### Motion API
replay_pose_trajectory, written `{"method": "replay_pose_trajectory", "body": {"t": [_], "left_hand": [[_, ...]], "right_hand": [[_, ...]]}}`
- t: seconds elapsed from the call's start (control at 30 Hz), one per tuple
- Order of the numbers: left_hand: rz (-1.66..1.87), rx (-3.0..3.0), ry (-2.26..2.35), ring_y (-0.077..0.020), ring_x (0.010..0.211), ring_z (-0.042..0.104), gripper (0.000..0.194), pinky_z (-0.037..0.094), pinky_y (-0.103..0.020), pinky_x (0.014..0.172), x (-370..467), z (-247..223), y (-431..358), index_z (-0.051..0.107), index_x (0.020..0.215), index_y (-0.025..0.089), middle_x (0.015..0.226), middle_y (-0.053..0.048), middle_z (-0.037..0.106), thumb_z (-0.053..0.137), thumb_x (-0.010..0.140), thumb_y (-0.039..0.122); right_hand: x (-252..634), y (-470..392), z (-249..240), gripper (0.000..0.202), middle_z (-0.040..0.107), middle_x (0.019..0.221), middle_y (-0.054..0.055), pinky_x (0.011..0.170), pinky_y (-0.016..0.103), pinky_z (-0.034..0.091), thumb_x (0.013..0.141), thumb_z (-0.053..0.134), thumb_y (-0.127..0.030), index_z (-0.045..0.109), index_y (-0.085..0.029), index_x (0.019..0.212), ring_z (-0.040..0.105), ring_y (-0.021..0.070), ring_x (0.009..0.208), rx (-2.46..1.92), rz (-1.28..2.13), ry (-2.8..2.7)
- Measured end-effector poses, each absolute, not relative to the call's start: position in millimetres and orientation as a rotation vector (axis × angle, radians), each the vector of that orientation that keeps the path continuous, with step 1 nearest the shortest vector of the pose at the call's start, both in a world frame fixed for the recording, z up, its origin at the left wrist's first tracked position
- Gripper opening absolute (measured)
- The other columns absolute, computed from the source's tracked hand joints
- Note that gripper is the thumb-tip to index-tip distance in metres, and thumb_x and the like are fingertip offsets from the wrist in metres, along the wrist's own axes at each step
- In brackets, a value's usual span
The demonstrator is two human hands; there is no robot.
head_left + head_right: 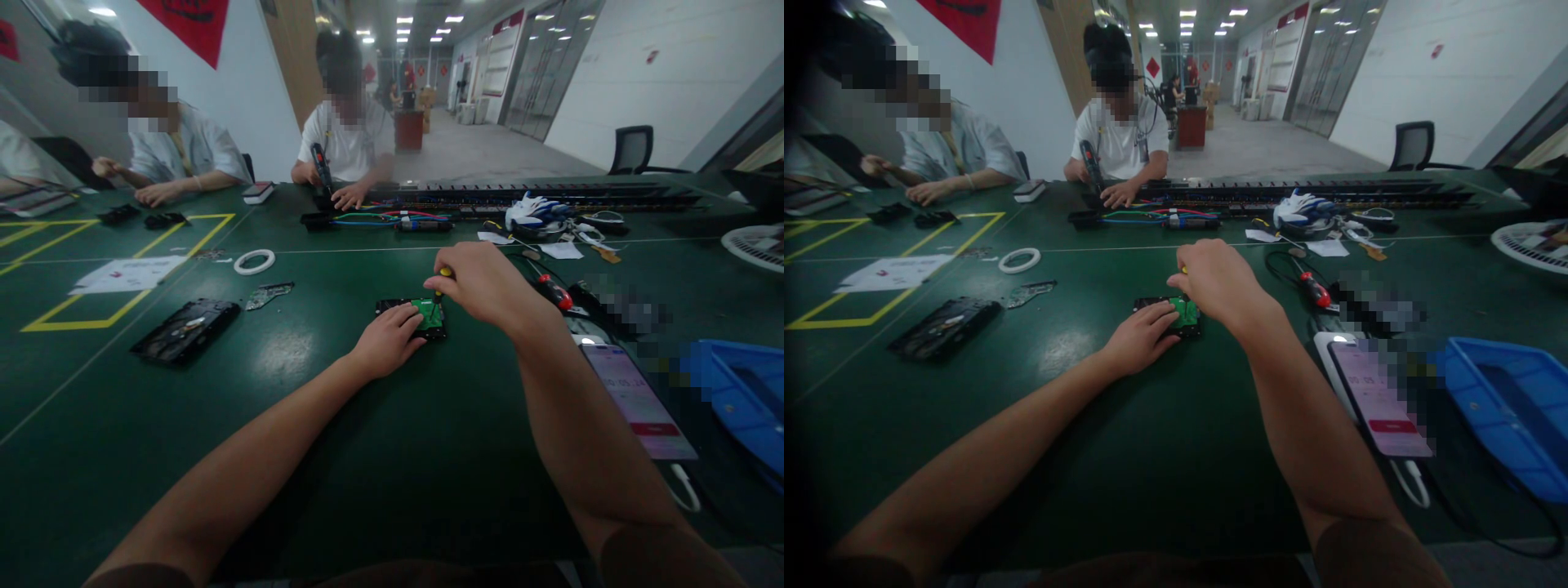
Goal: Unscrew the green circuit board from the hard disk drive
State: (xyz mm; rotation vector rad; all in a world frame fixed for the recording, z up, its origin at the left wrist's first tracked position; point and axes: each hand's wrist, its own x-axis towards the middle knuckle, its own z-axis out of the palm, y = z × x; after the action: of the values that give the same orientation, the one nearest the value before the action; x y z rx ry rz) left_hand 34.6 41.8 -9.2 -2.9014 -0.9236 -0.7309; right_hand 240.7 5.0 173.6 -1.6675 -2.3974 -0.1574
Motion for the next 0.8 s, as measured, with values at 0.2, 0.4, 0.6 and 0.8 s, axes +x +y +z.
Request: {"method": "replay_pose_trajectory", "body": {"t": [0.2, 0.4, 0.6, 0.8], "left_hand": [[-0.726, -2.906, -0.924, -0.0349, 0.147, 0.057, 0.043, 0.047, -0.054, 0.125, 34.3, -8.9, 42.2, 0.063, 0.144, 0.015, 0.153, -0.018, 0.062, 0.063, 0.108, 0.039], [-0.73, -2.902, -0.923, -0.0346, 0.148, 0.056, 0.044, 0.047, -0.054, 0.126, 34.2, -10.8, 42.9, 0.062, 0.145, 0.017, 0.153, -0.017, 0.062, 0.062, 0.109, 0.04], [-0.71, -2.893, -0.921, -0.0354, 0.146, 0.058, 0.044, 0.048, -0.053, 0.125, 34.6, -9.7, 42.3, 0.062, 0.145, 0.014, 0.153, -0.018, 0.063, 0.062, 0.109, 0.04], [-0.749, -2.897, -0.905, -0.0352, 0.147, 0.057, 0.043, 0.048, -0.055, 0.124, 34.7, -11.4, 43.0, 0.062, 0.144, 0.016, 0.152, -0.018, 0.062, 0.062, 0.109, 0.04]], "right_hand": [[243.6, 6.5, 171.1, 0.019, 0.081, 0.118, 0.013, 0.094, 0.037, 0.048, 0.099, 0.071, -0.02, 0.08, -0.014, 0.114, 0.073, 0.0297, 0.11, -1.477, -0.059, -2.482], [247.8, 8.6, 167.7, 0.026, 0.082, 0.119, 0.012, 0.094, 0.037, 0.05, 0.096, 0.063, -0.01, 0.078, -0.016, 0.116, 0.074, 0.0291, 0.11, -1.45, 0.006, -2.464], [249.7, 7.5, 168.7, 0.02, 0.082, 0.113, 0.01, 0.089, 0.036, 0.049, 0.095, 0.067, -0.013, 0.076, -0.017, 0.113, 0.074, 0.0279, 0.103, -1.466, -0.001, -2.438], [245.4, 5.1, 172.1, 0.016, 0.082, 0.112, 0.012, 0.088, 0.039, 0.049, 0.097, 0.074, -0.019, 0.077, -0.015, 0.111, 0.075, 0.0302, 0.103, -1.561, -0.066, -2.41]]}}
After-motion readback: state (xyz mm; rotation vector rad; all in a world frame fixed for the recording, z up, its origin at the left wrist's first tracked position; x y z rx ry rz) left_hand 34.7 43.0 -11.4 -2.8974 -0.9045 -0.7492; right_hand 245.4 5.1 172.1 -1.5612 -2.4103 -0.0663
